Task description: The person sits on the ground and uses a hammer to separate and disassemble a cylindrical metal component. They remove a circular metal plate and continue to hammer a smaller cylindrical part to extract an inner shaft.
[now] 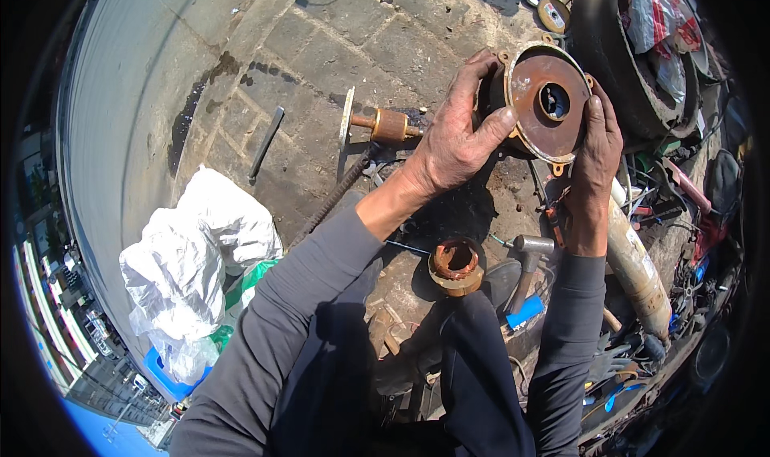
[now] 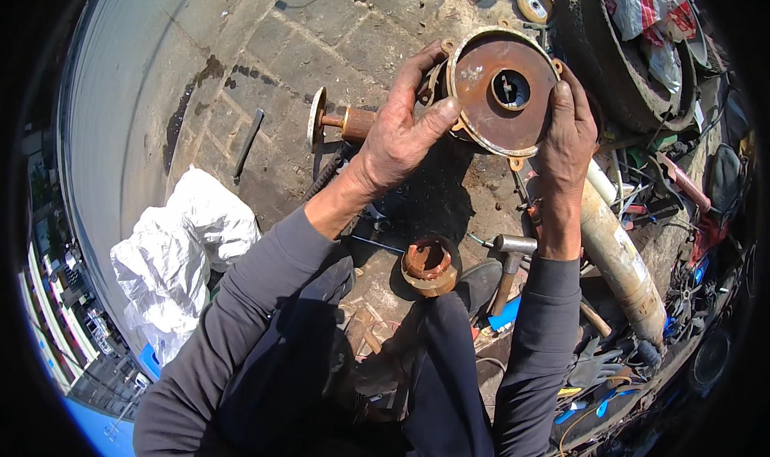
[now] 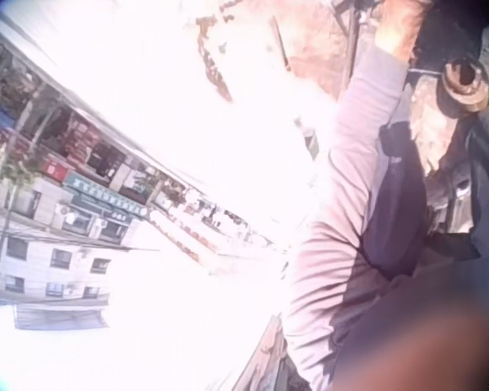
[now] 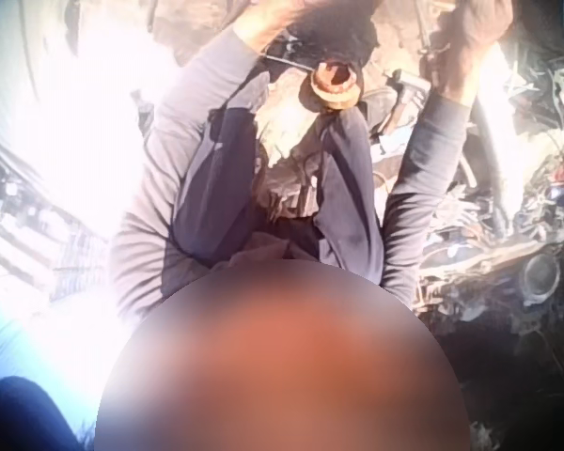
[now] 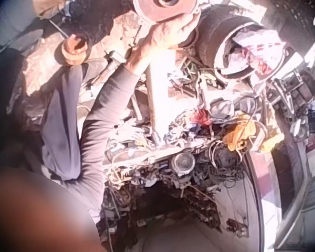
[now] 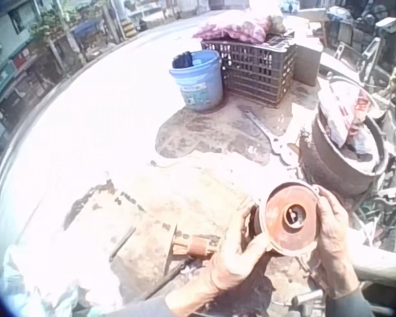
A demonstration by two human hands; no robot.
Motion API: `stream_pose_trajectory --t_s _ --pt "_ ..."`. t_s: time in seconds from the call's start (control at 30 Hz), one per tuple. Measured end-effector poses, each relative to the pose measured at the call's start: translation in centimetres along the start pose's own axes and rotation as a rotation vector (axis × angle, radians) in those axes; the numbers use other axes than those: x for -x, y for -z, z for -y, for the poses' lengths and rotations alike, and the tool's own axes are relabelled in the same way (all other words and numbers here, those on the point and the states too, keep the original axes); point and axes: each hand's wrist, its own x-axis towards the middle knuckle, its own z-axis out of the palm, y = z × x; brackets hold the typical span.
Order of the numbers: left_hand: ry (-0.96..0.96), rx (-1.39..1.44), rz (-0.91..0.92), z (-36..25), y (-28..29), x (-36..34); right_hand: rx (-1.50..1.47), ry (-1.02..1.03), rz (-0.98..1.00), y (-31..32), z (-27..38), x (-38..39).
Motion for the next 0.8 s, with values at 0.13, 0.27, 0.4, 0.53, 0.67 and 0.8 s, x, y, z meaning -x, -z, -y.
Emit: stream_pose_trajectory --t_s 0.13,0.27,0.4,0.53,0.67,0.8 --pt "0.121 0.265 -0.063 -0.3 -0.4 0.3 -0.165 -0.088 0.048 -0.1 0.5 0.2" --pt "0.302 0.291 -0.062 -1.0 0.1 0.5 -0.099 -0.074 0.031 -0.3 0.9 0.3" --pt "0.408 0.146 -0.060 -1.4 0.4 -0.2 -0.018 -0.051 0.042 -0.3 1.4 0.3" --pt "0.395 0.218 -0.136 -1.4 0.4 -1.4 0.088 -0.015 0.056 -0.7 2.0 0.5" --pt "0.199 0.002 -0.207 -0.6 -0.5 -3.0 0.075 -0.071 -0.001 -1.2 2.5 0.8" --pt "0.183 0.062 -0.161 0.4 -1.1 -3.7 0.139 0.110 0.044 1.4 3.1 2.8"
